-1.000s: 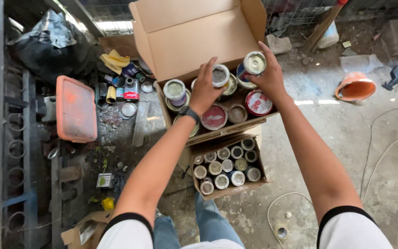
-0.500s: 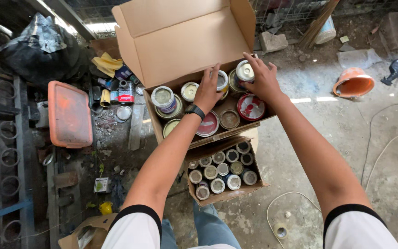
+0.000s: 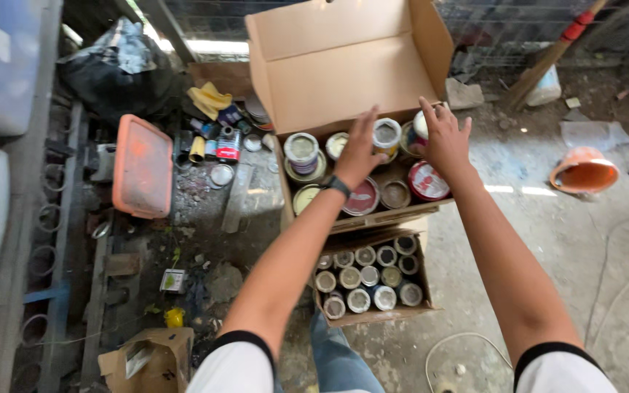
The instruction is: The person moves cans from a cardboard box onto a workbench and arranges them in a row, then places some back into a larger cardboard box.
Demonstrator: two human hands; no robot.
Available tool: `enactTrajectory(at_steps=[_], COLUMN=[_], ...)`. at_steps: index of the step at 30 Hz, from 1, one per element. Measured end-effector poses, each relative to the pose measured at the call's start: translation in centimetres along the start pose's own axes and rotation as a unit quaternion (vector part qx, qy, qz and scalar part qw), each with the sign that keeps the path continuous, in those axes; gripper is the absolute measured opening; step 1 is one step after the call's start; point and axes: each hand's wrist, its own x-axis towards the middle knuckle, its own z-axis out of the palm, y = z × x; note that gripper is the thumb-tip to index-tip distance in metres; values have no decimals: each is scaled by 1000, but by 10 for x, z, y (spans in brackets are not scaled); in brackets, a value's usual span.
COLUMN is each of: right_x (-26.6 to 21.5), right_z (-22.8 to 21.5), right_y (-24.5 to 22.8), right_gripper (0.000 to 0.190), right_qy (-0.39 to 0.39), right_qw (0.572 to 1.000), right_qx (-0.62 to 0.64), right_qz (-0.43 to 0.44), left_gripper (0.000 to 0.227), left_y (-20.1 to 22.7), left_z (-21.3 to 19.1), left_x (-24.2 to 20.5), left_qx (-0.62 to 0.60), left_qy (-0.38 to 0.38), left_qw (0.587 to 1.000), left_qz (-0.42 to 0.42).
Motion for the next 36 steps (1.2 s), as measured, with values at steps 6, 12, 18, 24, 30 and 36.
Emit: enactTrajectory(at_steps=[6,12,18,24,30,36], right_x=[16,13,12,-7,-41,-76], right_z=[29,35,25,-26,-70,-91], right_y=[14,20,14,-59,-236,-435], right_gripper=[104,104,110,89,64,63], right_qy=[15,22,-7,123,152,-10], right_qw=[1000,1000,1000,986,911,811], right_qx=[-4,3,-2,74,311,505], right_qz=[2,-14,1,-86,-222,-295], left_gripper=[92,74,78,86,67,60], left_y=[-24,-53,-39,23,66,74], left_z=[52,65,49,-20,-176,-359], left_x=[26,19,22,-8,-138,-294], left_qx=[42,87,60,54,32,164], left_qy=[-42,-8,-36,23,209,366], left_qw=[997,996,997,998,977,909], left_qz=[-46,31,-13,13,-28,-117])
